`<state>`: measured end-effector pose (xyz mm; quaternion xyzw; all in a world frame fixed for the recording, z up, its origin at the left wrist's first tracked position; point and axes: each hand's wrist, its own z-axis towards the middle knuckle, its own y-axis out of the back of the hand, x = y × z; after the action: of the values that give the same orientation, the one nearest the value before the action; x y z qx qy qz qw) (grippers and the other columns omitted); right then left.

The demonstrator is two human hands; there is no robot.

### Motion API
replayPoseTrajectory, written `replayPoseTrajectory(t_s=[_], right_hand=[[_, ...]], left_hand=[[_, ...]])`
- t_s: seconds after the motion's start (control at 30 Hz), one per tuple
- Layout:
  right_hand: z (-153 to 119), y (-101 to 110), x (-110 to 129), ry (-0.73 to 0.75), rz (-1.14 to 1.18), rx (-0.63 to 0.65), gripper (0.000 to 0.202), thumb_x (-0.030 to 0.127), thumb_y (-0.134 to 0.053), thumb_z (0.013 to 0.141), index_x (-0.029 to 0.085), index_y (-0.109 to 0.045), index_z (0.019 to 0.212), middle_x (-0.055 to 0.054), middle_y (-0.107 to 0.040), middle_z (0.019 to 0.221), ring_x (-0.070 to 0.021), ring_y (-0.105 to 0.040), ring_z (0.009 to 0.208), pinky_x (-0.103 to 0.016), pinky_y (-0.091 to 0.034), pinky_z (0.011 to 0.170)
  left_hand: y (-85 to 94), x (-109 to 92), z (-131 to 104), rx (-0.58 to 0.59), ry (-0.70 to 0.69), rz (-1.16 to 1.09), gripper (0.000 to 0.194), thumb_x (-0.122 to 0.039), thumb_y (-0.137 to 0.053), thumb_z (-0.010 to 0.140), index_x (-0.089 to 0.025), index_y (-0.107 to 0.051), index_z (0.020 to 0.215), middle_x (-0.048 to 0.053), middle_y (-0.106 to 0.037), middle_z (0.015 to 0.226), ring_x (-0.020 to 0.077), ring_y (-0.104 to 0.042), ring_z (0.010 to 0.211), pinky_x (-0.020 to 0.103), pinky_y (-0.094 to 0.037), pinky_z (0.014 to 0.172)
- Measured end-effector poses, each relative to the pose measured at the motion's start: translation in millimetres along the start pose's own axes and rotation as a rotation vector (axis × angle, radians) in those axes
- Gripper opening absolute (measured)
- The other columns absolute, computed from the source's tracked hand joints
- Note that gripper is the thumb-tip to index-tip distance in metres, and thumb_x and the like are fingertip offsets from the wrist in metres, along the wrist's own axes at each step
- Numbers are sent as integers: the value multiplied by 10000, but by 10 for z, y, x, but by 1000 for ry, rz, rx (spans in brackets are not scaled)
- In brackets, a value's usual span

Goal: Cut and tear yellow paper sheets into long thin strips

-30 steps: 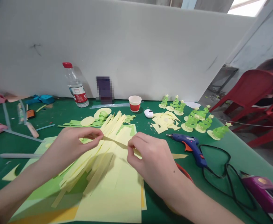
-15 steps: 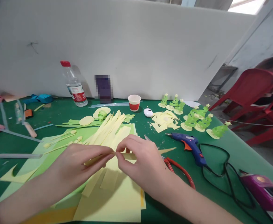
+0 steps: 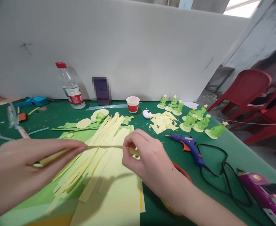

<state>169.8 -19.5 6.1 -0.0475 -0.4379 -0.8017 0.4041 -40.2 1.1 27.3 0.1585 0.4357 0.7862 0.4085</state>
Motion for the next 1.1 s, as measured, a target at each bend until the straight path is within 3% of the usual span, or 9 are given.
replayPoseTrajectory(t_s=[0.13,0.23,0.37,0.47,0.53,0.7,0.93,1.0,1.1], right_hand=[[27,78,-86,44,-107,11,133,50,-424,755,163,-455,690,-11,-524,654,-95,-492,562,-186,-416,505],[17,80,-70,154,-237,66,147,41,-406,763,140,-491,696,-35,-542,670,-112,-500,541,-209,-379,445],[-44,6,53,344,-357,130,229,44,-379,797,135,-533,655,-37,-537,627,-122,-461,473,-244,-320,400],[-89,-51,116,395,-333,149,262,58,-371,821,136,-551,647,-28,-529,602,-125,-458,475,-247,-343,425],[-93,-65,111,388,-321,130,257,59,-373,820,127,-555,652,-34,-546,610,-124,-474,483,-244,-350,422],[-7,21,-38,313,-333,39,195,64,-383,810,123,-528,694,-45,-578,669,-109,-497,500,-222,-331,378],[101,287,-460,164,-368,-104,126,77,-448,791,162,-487,706,-30,-555,685,-112,-548,571,-214,-435,502],[126,347,-542,6,-300,-167,108,108,-486,773,175,-497,689,-20,-553,653,-121,-551,549,-229,-446,499],[152,371,-512,-210,-5,-145,226,202,-473,813,186,-534,596,-10,-566,567,-116,-545,502,-239,-448,500]], left_hand=[[110,149,-14,118,-82,181,288,-316,-442,857,-187,-588,645,-50,-572,476,77,-482,382,188,-263,418],[108,144,-35,108,-78,302,348,-388,-441,851,-177,-577,610,-53,-476,379,95,-430,332,213,-227,414],[-70,-40,-19,34,-179,186,303,-377,-411,859,-169,-594,736,1,-579,527,153,-512,442,247,-300,430],[-278,-197,-22,122,-234,126,298,-211,-385,870,-162,-579,650,27,-579,598,165,-500,528,266,-329,457],[-383,-249,-41,44,-261,137,355,-79,-347,845,-158,-544,559,14,-511,513,150,-428,470,268,-284,426],[-408,-222,-58,-107,-260,278,264,-101,-453,833,-135,-584,606,13,-536,501,161,-466,484,283,-305,435],[-295,-171,-56,-225,-301,433,156,-90,-530,793,-121,-590,653,14,-576,507,161,-520,485,271,-346,428],[-279,-171,-59,-184,-210,285,158,-102,-503,805,-135,-585,674,16,-586,541,154,-528,508,260,-358,439],[-257,-184,-29,-31,94,-233,266,-182,-410,864,-175,-561,645,-17,-577,546,112,-516,476,218,-373,437]])
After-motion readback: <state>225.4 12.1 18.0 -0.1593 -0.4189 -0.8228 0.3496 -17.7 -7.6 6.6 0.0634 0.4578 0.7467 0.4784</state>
